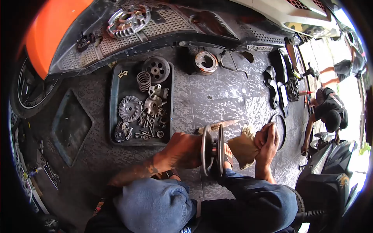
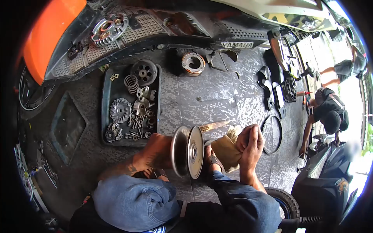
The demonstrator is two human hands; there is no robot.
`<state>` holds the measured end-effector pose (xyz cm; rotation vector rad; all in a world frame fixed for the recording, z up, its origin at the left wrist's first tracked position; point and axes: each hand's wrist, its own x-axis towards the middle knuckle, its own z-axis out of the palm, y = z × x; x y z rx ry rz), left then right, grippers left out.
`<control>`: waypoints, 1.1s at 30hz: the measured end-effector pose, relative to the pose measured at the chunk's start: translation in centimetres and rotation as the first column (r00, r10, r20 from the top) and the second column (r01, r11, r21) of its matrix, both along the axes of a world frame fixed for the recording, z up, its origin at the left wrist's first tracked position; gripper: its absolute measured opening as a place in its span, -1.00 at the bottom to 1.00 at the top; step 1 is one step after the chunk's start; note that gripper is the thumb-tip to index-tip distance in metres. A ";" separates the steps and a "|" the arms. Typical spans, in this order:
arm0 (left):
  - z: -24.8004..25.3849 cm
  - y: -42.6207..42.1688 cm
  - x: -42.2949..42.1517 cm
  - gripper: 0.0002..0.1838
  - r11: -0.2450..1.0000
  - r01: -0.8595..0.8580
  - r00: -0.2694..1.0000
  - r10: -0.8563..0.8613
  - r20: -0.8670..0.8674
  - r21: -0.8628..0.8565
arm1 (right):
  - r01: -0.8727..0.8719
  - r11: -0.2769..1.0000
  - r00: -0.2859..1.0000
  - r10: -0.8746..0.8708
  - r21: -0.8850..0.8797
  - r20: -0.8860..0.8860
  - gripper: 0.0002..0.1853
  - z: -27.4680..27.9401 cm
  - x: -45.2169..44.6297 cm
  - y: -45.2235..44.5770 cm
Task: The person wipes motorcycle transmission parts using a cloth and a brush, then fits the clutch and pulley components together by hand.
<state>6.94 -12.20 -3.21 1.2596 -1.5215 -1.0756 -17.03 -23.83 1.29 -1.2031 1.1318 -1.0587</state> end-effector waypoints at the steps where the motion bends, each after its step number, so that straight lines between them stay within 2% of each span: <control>1: 1.1 -0.3 0.6 -0.65 0.997 0.067 0.989 -0.062 0.138 -0.032 | 0.025 1.000 1.000 -0.025 0.011 -0.007 -0.61 0.5 -0.1 0.4; 2: 1.9 -0.7 1.1 -0.65 0.996 0.079 0.987 -0.072 0.140 -0.039 | 0.048 0.999 0.999 -0.048 0.017 -0.009 -0.61 1.0 0.1 0.6; 4: 3.4 -1.1 1.7 -0.62 0.961 0.067 0.997 -0.072 -0.007 -0.268 | -0.010 0.998 0.999 0.013 0.061 -0.047 -0.60 1.5 0.7 2.1; 5: 4.5 -1.1 2.1 -0.62 0.958 0.096 0.994 -0.108 -0.032 -0.272 | -0.088 0.994 0.994 0.091 0.064 -0.058 -0.60 0.3 0.2 2.5; 6: 4.2 -0.9 2.0 -0.62 0.959 0.098 0.994 -0.108 -0.025 -0.265 | -0.122 0.991 0.979 0.128 0.046 -0.160 -0.60 -0.3 0.5 2.8; 8: 3.1 -0.2 2.0 -0.66 0.967 0.092 0.988 -0.118 -0.096 -0.239 | -0.183 0.976 0.970 0.199 0.121 -0.139 -0.60 -1.8 0.8 2.4; 9: 2.6 0.6 2.3 -0.67 0.985 0.116 0.992 -0.120 -0.028 -0.124 | -0.177 0.971 0.974 0.196 0.158 -0.114 -0.61 -2.2 1.3 2.2; 10: 1.3 1.3 1.7 -0.67 0.990 0.078 0.997 -0.080 -0.011 -0.115 | -0.218 0.962 0.967 0.236 0.163 -0.096 -0.61 -2.5 1.7 2.0; 11: -0.7 2.2 0.6 -0.68 0.963 0.089 0.847 0.062 -0.528 0.255 | -0.272 0.941 0.938 0.307 0.202 -0.164 -0.61 -2.7 2.0 2.1; 12: -2.3 2.8 -0.3 -0.69 0.899 0.174 0.679 0.186 -0.710 0.402 | -0.313 0.919 0.901 0.368 0.239 -0.232 -0.62 -2.9 1.9 2.3; 13: -3.9 3.4 -1.1 -0.69 0.812 0.255 0.468 0.372 -0.802 0.525 | -0.339 0.909 0.887 0.395 0.242 -0.238 -0.65 -4.2 1.5 2.0; 14: -5.3 3.7 -1.6 -0.70 0.783 0.384 0.080 0.500 -0.862 0.489 | -0.362 0.902 0.883 0.413 0.236 -0.224 -0.65 -4.3 1.4 1.9; 15: -6.7 3.9 -2.2 -0.71 0.779 0.487 -0.312 0.577 -0.755 0.395 | -0.333 0.905 0.920 0.373 0.264 -0.119 -0.66 -4.5 1.3 1.7; 16: -8.0 3.9 -3.2 -0.68 0.811 0.456 -0.356 0.544 -0.760 0.366 | -0.304 0.904 0.946 0.324 0.302 -0.017 -0.66 -4.7 1.0 1.6; 17: -8.7 3.9 -3.3 -0.67 0.850 0.215 0.532 0.310 -0.787 0.481 | -0.254 0.949 0.952 0.279 0.186 -0.126 -0.67 -5.6 0.9 1.3; 18: -9.4 3.9 -3.5 -0.66 0.933 0.006 0.999 0.011 -0.046 0.359 | -0.254 0.937 0.966 0.232 0.238 0.117 -0.66 -6.1 0.4 1.3; 19: -10.4 4.2 -4.0 -0.66 0.932 0.002 0.999 0.013 -0.038 0.364 | -0.188 0.976 0.982 0.184 0.114 0.046 -0.66 -6.2 0.5 1.2; 20: -10.9 4.6 -4.7 -0.62 0.785 0.171 0.851 0.187 -0.490 0.596 | -0.125 0.992 0.992 0.125 -0.018 -0.022 -0.66 -6.1 0.7 1.3; 21: -11.4 4.4 -5.6 -0.60 0.707 0.303 0.691 0.300 -0.658 0.640 | -0.149 0.989 0.968 0.148 -0.010 0.204 -0.65 -5.7 0.8 1.4; 22: -11.3 4.1 -6.3 -0.57 0.616 0.426 0.505 0.445 -0.739 0.662 | -0.175 0.985 0.894 0.162 -0.007 0.419 -0.65 -4.7 1.2 1.6; 23: -9.9 3.3 -7.5 -0.51 0.705 0.356 0.301 0.535 -0.790 0.613 | -0.172 0.983 0.832 0.177 -0.059 0.526 -0.64 -4.2 1.8 1.8; 24: -9.2 2.7 -8.4 -0.44 0.774 0.265 0.082 0.576 -0.814 0.575 | -0.167 0.984 0.830 0.172 -0.059 0.531 -0.64 -4.2 2.6 1.7; 26: -11.4 2.3 -9.4 -0.30 0.887 0.318 -0.163 0.399 -0.902 0.335 | -0.127 0.955 0.734 0.272 -0.268 0.623 -0.68 -4.7 3.6 2.0; 27: -9.8 1.7 -9.3 -0.31 0.889 0.281 -0.011 0.380 -0.925 0.362 | -0.112 0.929 0.904 0.242 -0.352 0.352 -0.67 -6.5 3.7 2.3; 28: -8.2 0.8 -9.0 -0.31 0.894 0.241 0.145 0.351 -0.925 0.377 | -0.122 0.892 0.986 0.161 -0.436 0.054 -0.62 -8.4 3.7 2.4; 29: -8.6 0.5 -9.0 -0.34 0.914 0.194 0.142 0.334 -0.932 0.357 | -0.300 0.886 0.953 0.261 -0.353 -0.154 -0.38 -8.6 3.2 2.4; 30: -9.1 0.2 -9.2 -0.36 0.931 0.146 0.133 0.317 -0.939 0.335 | -0.293 0.886 0.955 0.254 -0.360 -0.153 -0.38 -8.9 2.9 2.3; 33: -9.1 -0.3 -9.5 -0.38 0.919 0.130 0.136 0.356 -0.924 0.373 | -0.393 0.918 0.900 0.397 -0.060 0.180 0.15 -9.1 2.6 1.8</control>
